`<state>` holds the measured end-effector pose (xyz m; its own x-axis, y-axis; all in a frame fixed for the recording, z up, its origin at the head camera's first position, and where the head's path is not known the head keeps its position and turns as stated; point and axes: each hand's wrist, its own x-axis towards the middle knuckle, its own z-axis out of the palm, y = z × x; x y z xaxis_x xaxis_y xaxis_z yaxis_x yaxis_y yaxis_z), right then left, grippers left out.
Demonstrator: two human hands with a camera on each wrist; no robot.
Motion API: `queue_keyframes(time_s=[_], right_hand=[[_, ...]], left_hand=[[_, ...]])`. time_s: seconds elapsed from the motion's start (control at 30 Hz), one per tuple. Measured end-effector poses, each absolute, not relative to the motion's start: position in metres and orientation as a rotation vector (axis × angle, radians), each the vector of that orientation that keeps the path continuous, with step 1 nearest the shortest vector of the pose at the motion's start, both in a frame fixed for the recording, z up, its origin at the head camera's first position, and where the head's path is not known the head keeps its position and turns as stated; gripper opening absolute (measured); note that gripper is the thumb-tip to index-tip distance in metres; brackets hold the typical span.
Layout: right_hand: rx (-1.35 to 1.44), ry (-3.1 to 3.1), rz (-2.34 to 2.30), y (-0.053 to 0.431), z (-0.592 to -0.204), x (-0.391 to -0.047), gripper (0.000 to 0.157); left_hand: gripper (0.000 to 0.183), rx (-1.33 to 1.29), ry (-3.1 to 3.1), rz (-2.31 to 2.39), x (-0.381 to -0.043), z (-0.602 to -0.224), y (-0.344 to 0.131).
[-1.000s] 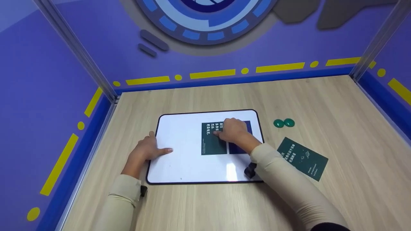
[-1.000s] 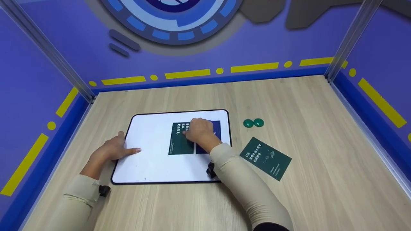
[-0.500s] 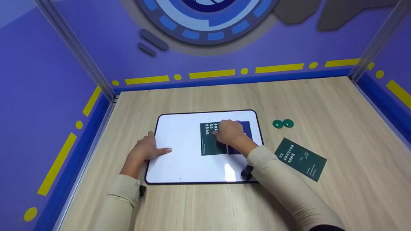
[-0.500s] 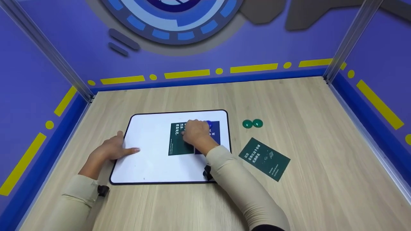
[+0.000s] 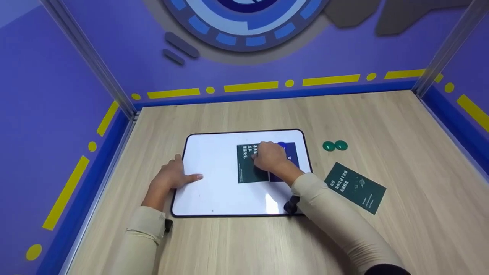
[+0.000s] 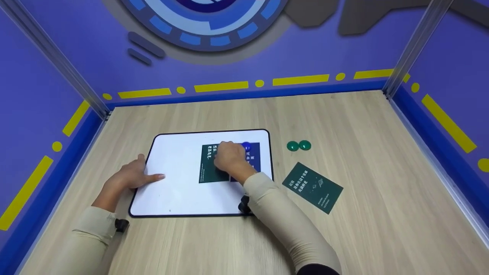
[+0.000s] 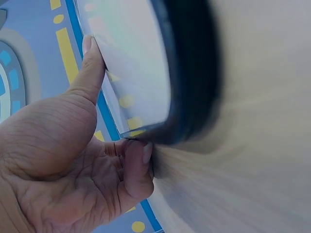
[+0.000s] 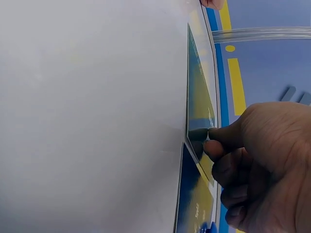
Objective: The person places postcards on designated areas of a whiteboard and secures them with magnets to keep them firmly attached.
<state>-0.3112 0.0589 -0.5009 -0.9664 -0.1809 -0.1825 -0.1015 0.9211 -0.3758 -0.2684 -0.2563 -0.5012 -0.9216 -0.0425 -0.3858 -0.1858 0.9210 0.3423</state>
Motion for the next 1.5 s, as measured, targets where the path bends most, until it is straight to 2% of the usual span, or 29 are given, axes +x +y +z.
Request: queue_keyframes(time_s=[0.3, 0.43, 0.8, 1.07, 1.33, 1.5], right_hand=[[-0.349, 2.910, -0.729, 0.078, -0.500, -0.303, 0.041], [-0.355, 2.993, -0.748, 0.101, -0.491, -0.301, 0.036], [-0.244, 3.214, -0.633, 0.193, -0.483, -0.296, 0.039], [-0.135, 3.167, -0.734, 0.275, -0.494, -0.289, 0.032], [-0.005, 3.037, -0.809, 0.322, -0.499, -0.282, 0.049], [0.009, 2.987, -0.830, 0.335, -0.499, -0.283, 0.053]], left_hand=[[0.123, -0.150, 2.704, 0.517, -0.267, -0.502, -0.260], [0.125, -0.163, 2.692, 0.524, -0.268, -0.503, -0.261], [0.123, -0.154, 2.696, 0.514, -0.271, -0.498, -0.260], [0.124, -0.144, 2.687, 0.531, -0.270, -0.497, -0.257], [0.124, -0.142, 2.693, 0.520, -0.270, -0.499, -0.257], [0.124, -0.131, 2.713, 0.489, -0.269, -0.501, -0.257]])
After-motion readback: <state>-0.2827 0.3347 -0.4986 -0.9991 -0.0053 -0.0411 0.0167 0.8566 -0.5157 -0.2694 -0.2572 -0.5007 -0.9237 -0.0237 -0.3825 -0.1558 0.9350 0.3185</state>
